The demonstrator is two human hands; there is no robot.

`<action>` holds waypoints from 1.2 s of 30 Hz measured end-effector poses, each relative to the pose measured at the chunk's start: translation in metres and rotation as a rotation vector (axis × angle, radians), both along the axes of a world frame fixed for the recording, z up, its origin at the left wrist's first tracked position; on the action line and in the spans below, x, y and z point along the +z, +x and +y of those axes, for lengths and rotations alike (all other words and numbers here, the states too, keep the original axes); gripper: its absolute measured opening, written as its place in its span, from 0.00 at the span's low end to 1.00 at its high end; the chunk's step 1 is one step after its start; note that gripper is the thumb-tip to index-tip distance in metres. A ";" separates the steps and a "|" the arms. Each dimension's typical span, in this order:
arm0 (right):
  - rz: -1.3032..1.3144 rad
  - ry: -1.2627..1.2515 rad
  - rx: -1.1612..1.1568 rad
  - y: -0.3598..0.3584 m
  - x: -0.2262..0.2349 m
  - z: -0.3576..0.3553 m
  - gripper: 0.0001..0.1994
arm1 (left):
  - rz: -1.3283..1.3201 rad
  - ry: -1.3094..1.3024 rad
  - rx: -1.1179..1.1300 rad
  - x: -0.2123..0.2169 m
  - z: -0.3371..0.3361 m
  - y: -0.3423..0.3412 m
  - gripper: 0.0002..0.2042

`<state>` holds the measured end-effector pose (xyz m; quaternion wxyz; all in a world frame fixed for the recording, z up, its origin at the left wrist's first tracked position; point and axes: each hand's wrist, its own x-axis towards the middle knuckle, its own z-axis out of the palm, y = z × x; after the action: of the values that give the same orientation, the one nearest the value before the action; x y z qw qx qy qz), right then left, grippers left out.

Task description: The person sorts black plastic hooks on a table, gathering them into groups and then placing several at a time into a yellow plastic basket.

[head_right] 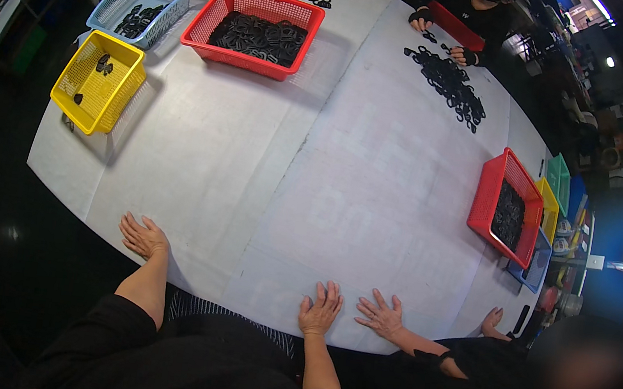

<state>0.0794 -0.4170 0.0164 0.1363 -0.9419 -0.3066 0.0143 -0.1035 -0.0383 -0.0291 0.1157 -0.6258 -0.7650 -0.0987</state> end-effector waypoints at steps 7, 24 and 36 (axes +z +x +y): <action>-0.006 -0.008 -0.006 0.001 0.003 0.001 0.25 | -0.041 -0.049 0.005 0.006 0.000 0.003 0.24; -0.021 -0.005 0.010 0.000 0.001 0.000 0.25 | -0.070 -0.079 0.021 0.009 -0.002 0.003 0.25; -0.045 0.008 0.006 -0.001 0.000 0.000 0.25 | -0.057 -0.068 0.021 0.010 -0.001 0.006 0.24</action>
<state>0.0781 -0.4171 0.0159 0.1331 -0.9406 -0.3123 -0.0079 -0.0978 -0.0389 -0.0196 0.0736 -0.6182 -0.7775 -0.0890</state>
